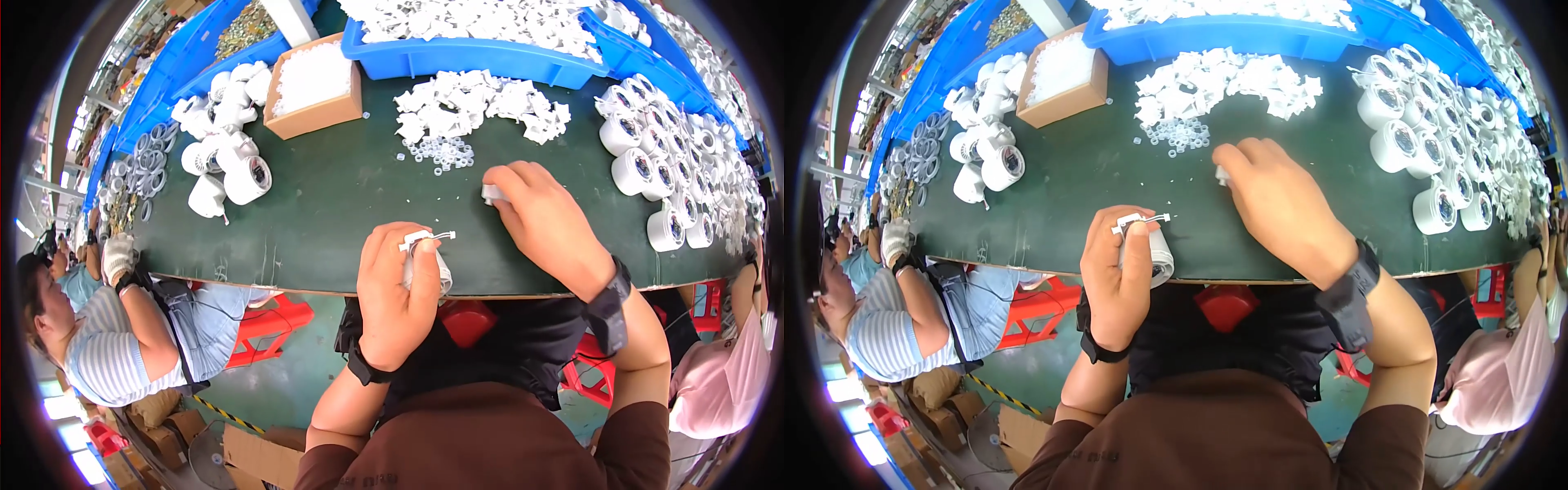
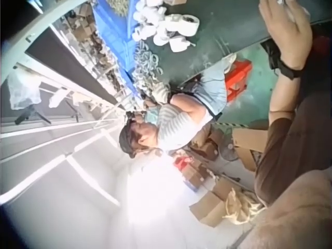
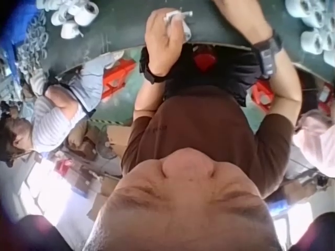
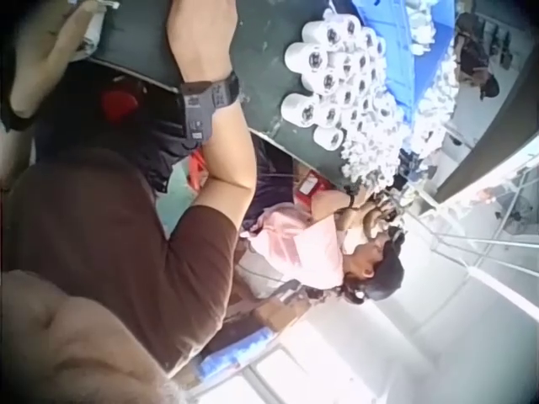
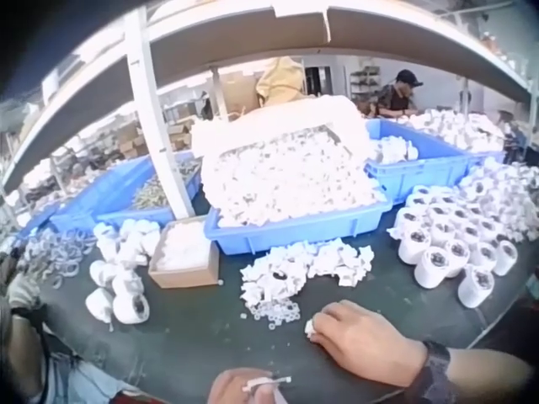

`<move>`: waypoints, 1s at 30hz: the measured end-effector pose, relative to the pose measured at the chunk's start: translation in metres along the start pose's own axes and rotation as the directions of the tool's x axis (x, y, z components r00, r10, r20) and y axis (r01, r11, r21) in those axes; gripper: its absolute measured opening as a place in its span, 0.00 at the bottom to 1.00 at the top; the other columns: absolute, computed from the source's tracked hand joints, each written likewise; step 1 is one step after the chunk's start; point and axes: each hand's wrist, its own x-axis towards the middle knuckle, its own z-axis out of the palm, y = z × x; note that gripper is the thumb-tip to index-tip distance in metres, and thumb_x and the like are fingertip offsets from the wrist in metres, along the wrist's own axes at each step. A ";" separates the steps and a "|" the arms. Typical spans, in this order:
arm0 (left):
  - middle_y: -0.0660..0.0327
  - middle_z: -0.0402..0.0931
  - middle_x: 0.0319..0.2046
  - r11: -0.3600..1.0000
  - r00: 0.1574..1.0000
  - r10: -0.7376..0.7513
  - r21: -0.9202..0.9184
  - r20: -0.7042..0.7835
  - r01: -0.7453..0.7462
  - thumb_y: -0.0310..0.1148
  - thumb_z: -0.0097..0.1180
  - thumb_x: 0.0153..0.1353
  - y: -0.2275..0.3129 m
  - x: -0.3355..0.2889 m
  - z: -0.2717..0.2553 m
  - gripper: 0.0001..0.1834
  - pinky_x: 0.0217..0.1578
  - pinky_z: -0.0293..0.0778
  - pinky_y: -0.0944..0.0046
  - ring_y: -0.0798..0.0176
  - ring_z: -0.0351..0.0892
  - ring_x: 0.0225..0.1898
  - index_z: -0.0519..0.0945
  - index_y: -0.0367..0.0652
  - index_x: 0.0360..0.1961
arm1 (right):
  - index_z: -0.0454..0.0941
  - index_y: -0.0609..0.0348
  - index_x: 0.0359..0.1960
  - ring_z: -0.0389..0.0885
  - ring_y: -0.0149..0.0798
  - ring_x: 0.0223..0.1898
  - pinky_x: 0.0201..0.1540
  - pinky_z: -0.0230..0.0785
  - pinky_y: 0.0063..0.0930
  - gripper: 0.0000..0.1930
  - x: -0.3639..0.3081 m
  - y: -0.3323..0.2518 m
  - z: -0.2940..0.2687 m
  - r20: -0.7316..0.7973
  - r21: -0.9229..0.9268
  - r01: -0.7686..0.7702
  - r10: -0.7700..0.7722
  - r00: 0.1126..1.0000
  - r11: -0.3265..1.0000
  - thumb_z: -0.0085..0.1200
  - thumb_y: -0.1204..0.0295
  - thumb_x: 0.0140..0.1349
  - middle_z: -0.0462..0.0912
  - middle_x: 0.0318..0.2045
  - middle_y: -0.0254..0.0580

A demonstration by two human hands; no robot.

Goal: The person assembles a camera component by hand, picking up a white plastic housing, inserting a small wire connector, and fitting a white plastic cap onto the housing. After pressing the pieces together, the person sets the assembled part aside on the table and reaches for a small plastic ring from a pile.

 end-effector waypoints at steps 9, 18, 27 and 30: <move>0.53 0.80 0.44 0.995 0.993 0.048 0.093 -0.105 -0.038 0.27 0.56 0.68 -0.001 -0.003 0.000 0.07 0.46 0.73 0.55 0.50 0.77 0.44 0.81 0.38 0.45 | 0.76 0.65 0.61 0.80 0.32 0.55 0.59 0.72 0.29 0.20 -0.025 -0.061 0.000 0.320 0.914 -0.351 0.169 0.932 0.205 0.56 0.84 0.68 0.83 0.51 0.40; 0.50 0.79 0.48 0.984 0.994 0.088 0.158 -0.061 -0.077 0.29 0.47 0.70 0.000 -0.007 -0.003 0.17 0.46 0.71 0.54 0.49 0.73 0.43 0.79 0.35 0.55 | 0.78 0.64 0.59 0.83 0.32 0.55 0.59 0.75 0.27 0.19 -0.028 -0.078 0.026 0.116 0.898 -0.210 0.251 0.961 0.388 0.61 0.83 0.66 0.84 0.51 0.42; 0.51 0.80 0.48 0.972 0.985 0.164 0.179 -0.051 -0.152 0.35 0.43 0.71 -0.005 -0.007 0.000 0.18 0.47 0.69 0.53 0.47 0.75 0.45 0.79 0.34 0.50 | 0.79 0.64 0.59 0.80 0.33 0.49 0.55 0.73 0.26 0.23 -0.038 -0.091 0.052 -0.168 0.788 -0.052 0.296 0.940 0.613 0.61 0.89 0.62 0.81 0.46 0.40; 0.50 0.79 0.47 0.972 0.986 0.159 0.181 -0.049 -0.148 0.36 0.40 0.71 -0.002 -0.006 -0.001 0.20 0.48 0.68 0.53 0.47 0.74 0.45 0.79 0.35 0.49 | 0.79 0.64 0.58 0.79 0.33 0.46 0.53 0.72 0.26 0.23 -0.037 -0.095 0.051 -0.227 0.721 -0.028 0.274 0.934 0.692 0.62 0.89 0.60 0.80 0.44 0.41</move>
